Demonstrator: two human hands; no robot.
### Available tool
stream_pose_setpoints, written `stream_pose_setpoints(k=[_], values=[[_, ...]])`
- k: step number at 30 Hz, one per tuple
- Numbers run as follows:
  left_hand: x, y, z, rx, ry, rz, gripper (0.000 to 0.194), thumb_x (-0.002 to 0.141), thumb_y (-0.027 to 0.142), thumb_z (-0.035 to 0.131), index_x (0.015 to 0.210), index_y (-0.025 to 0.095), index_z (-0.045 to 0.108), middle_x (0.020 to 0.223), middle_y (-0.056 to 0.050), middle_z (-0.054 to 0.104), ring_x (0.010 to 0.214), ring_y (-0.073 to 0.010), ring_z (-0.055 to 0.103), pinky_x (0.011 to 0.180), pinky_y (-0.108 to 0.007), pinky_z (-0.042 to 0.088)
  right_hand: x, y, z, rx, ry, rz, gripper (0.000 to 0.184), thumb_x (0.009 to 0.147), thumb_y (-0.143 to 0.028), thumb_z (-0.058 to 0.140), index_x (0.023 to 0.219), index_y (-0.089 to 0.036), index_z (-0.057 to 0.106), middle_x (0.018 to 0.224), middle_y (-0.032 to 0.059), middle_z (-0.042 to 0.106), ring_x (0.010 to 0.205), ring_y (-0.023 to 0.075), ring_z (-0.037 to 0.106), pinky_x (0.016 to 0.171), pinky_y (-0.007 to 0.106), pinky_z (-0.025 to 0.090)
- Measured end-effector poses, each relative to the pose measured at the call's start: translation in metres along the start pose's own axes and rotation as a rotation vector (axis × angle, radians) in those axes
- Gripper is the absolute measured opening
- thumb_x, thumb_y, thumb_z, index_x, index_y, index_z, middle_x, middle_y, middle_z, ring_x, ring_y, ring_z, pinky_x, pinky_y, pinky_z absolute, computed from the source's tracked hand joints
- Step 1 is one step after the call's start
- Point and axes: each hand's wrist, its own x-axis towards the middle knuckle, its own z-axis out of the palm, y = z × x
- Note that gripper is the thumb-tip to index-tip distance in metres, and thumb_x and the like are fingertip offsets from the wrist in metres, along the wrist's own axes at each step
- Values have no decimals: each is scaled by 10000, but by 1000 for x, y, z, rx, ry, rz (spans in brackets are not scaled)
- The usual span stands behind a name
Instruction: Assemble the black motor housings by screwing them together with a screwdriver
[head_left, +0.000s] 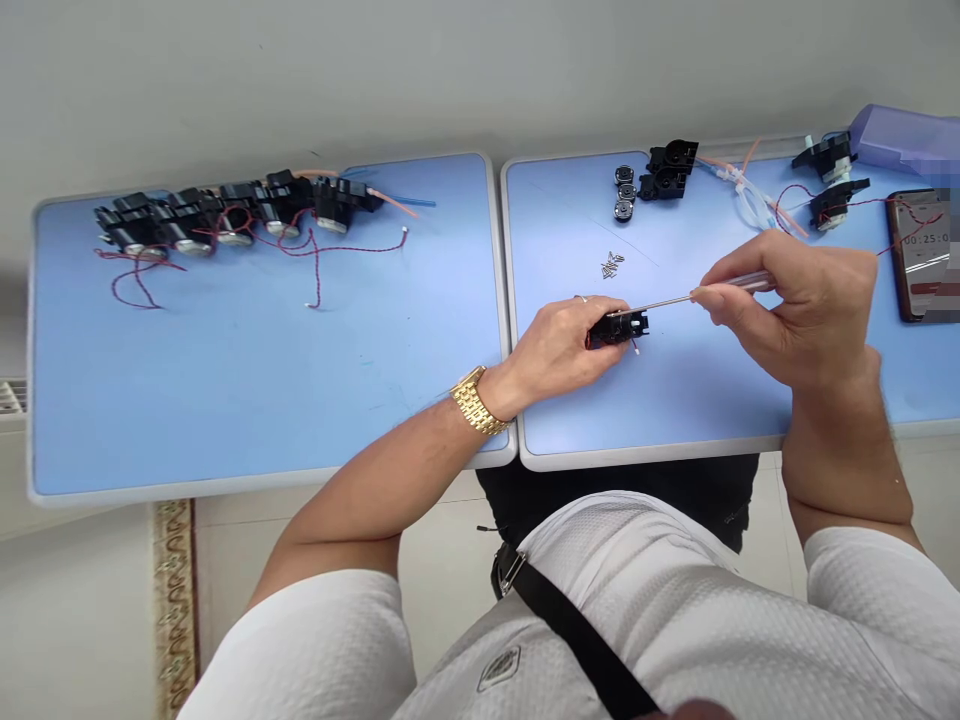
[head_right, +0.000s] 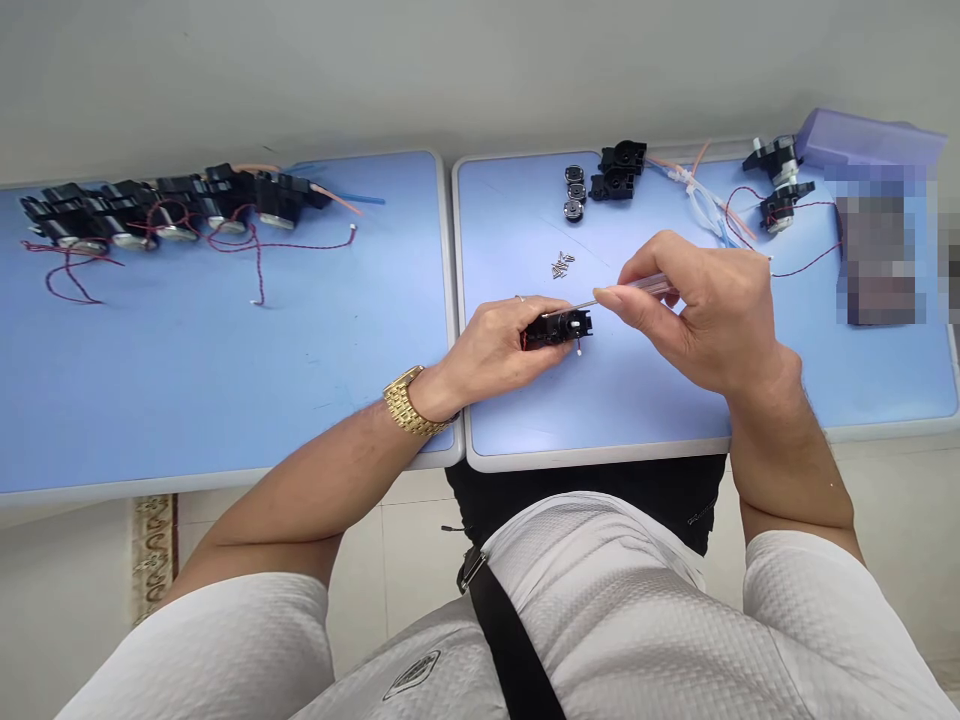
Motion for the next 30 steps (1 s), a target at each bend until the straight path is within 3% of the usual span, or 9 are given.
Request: stream_pose_setpoints(k=[2, 5, 7, 11, 18, 24, 27, 30], values=[[1, 0, 0, -2, 5, 3, 345, 946, 274, 729, 1271, 210, 823, 1117, -48, 872, 948, -214, 792, 919, -338, 606, 1, -3, -3, 72, -48, 34, 33, 1084, -332, 746, 1066, -317, 723, 879, -58, 828, 713, 175, 808, 603, 331, 600], [2, 0, 0, -5, 12, 11, 318, 941, 263, 720, 1235, 210, 829, 1083, -41, 870, 915, -203, 783, 895, -326, 598, 1, -7, -6, 158, -96, 30, 201, 1022, -195, 749, 1158, -338, 708, 1013, -48, 841, 795, 180, 828, 688, 334, 667], [2, 0, 1, -4, 18, 11, 311, 940, 274, 718, 1221, 206, 833, 1092, -48, 873, 911, -208, 784, 886, -330, 597, 0, -7, -7, 169, -94, 17, 206, 1016, -179, 755, 1135, -343, 719, 975, -57, 841, 770, 181, 822, 683, 336, 671], [1, 0, 0, -14, 9, -3, 329, 944, 296, 722, 1243, 209, 830, 1176, -63, 880, 998, -234, 813, 935, -352, 614, -1, -4, -6, 95, -72, 35, 56, 1062, -316, 769, 1032, -360, 751, 887, -72, 852, 710, 201, 814, 629, 361, 641], [1, 0, 0, -32, -4, -14, 326, 947, 303, 726, 1246, 214, 822, 1212, -66, 879, 1043, -241, 824, 935, -354, 623, -1, 2, 1, -73, 26, 2, 386, 1081, -554, 753, 806, -285, 715, 642, -55, 761, 546, 168, 716, 477, 342, 448], [2, 1, -1, -14, 7, -13, 329, 931, 265, 719, 1236, 212, 831, 1134, -55, 877, 948, -216, 796, 912, -338, 609, -1, -4, -2, 112, -87, 72, 109, 1075, -407, 716, 1140, -341, 774, 1017, -23, 882, 799, 210, 837, 718, 366, 684], [2, 1, 0, -22, 11, -7, 333, 934, 275, 717, 1237, 200, 833, 1145, -64, 878, 956, -223, 800, 909, -342, 607, -2, -4, -2, 119, -73, 64, 60, 1058, -396, 745, 1069, -345, 773, 945, -35, 861, 756, 210, 822, 704, 366, 686], [2, 1, 0, -31, 2, -14, 321, 946, 302, 717, 1227, 200, 834, 1171, -70, 880, 1002, -239, 815, 931, -355, 613, -2, -1, 1, 84, -46, 66, 144, 1058, -454, 759, 978, -335, 766, 861, -43, 839, 692, 211, 795, 646, 371, 654]])
